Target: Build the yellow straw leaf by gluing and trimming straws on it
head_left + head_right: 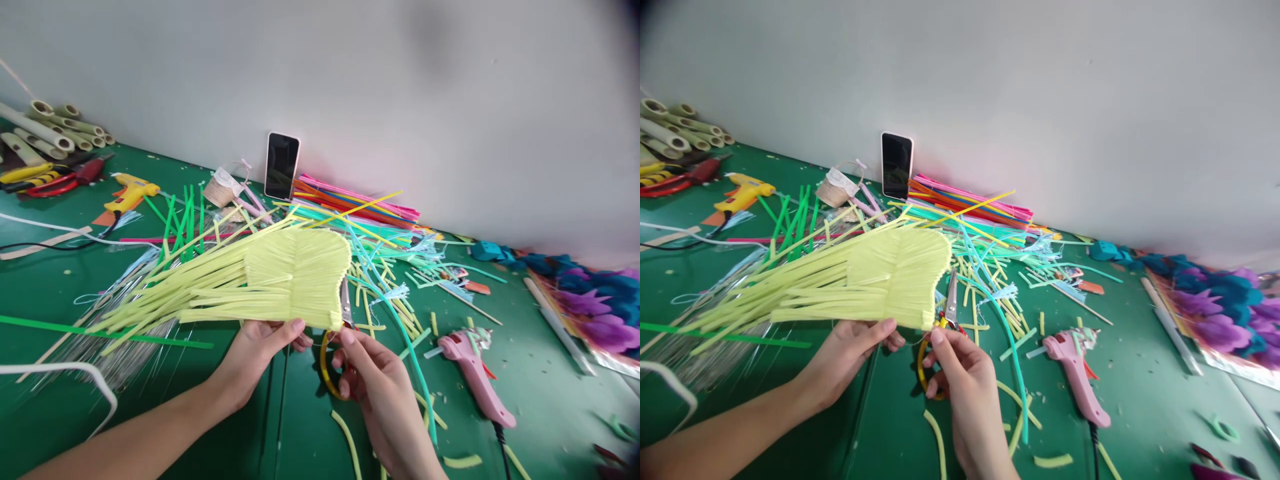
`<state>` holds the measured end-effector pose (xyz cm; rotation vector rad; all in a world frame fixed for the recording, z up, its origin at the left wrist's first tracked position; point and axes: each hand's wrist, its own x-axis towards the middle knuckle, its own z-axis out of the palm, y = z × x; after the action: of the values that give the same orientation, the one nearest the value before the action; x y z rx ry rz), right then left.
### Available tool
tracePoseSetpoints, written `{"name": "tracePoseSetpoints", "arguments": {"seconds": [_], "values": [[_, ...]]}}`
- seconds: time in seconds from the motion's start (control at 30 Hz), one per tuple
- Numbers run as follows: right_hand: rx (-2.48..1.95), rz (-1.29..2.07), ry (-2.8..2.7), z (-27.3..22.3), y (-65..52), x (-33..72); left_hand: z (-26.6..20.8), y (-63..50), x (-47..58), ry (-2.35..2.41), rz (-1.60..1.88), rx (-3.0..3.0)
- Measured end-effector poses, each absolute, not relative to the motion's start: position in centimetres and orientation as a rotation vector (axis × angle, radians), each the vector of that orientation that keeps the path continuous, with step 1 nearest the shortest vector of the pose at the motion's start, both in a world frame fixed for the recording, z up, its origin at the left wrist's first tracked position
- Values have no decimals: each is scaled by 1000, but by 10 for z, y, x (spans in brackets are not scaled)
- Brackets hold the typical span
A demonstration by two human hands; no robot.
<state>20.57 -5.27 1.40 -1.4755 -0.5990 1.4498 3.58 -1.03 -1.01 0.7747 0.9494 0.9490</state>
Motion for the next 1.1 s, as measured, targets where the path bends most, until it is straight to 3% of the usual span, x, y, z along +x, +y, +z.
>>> {"name": "tracePoseSetpoints", "arguments": {"seconds": [0.83,1.1], "values": [[-1637,1150,-1138,8,-57,200,1,-10,28,991,948,840],[-1521,1107,-971,9,-59,208,0,-4,23,1001,1019,786]]}}
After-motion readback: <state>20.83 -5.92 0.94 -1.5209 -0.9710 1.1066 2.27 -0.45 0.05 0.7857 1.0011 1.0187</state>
